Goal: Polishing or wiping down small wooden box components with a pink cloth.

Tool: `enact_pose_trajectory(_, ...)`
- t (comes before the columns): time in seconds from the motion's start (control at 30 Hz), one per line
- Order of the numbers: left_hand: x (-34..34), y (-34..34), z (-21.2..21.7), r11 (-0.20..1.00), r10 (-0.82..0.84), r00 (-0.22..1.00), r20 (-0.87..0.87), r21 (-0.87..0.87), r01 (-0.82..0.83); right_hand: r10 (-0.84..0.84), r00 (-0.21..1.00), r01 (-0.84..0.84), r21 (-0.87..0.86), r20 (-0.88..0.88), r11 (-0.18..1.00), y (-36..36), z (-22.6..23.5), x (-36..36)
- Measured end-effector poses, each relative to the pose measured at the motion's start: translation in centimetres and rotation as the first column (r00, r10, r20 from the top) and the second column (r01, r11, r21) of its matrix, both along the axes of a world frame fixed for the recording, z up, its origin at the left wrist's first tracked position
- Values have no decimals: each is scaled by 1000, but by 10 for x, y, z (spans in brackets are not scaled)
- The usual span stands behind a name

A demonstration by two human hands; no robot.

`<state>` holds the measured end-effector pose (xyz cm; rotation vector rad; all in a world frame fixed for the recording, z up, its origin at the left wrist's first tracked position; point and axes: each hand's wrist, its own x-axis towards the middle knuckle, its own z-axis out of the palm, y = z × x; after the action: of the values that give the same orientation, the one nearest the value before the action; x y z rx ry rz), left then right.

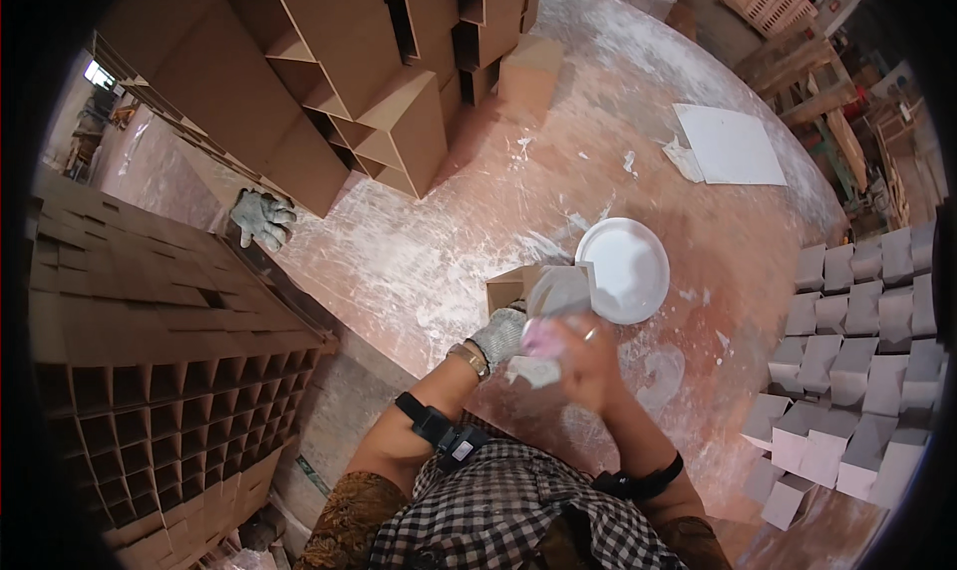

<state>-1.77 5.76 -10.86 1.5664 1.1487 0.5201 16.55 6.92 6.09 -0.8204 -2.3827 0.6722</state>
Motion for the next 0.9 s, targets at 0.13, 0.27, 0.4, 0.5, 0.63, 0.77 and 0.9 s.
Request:
enact_pose_trajectory(0.13,5,6,77,997,60,970,-234,67,-45,-312,948,314,31,-58,949,67,-18,-13)
enact_pose_trajectory(0.27,3,8,40,998,54,979,-198,43,-47,-65,998,65,31,17,997,25,-12,-14)
enact_pose_trajectory(0.4,3,7,36,999,33,973,-227,48,-23,48,998,-47,-28,30,998,3,3,13)
enact_pose_trajectory(0.5,7,12,74,981,15,963,-269,192,38,-235,965,251,160,-113,955,59,-41,1)
enact_pose_trajectory(0.63,5,13,48,994,15,982,-190,111,7,-204,974,215,124,-96,969,60,-6,-29)
enact_pose_trajectory(0.77,6,11,7,989,143,987,74,37,-146,52,999,-52,-28,-14,998,1,2,10)
enact_pose_trajectory(0.9,10,10,32,990,131,983,-127,64,-124,28,991,-22,48,-129,999,47,-18,-1)
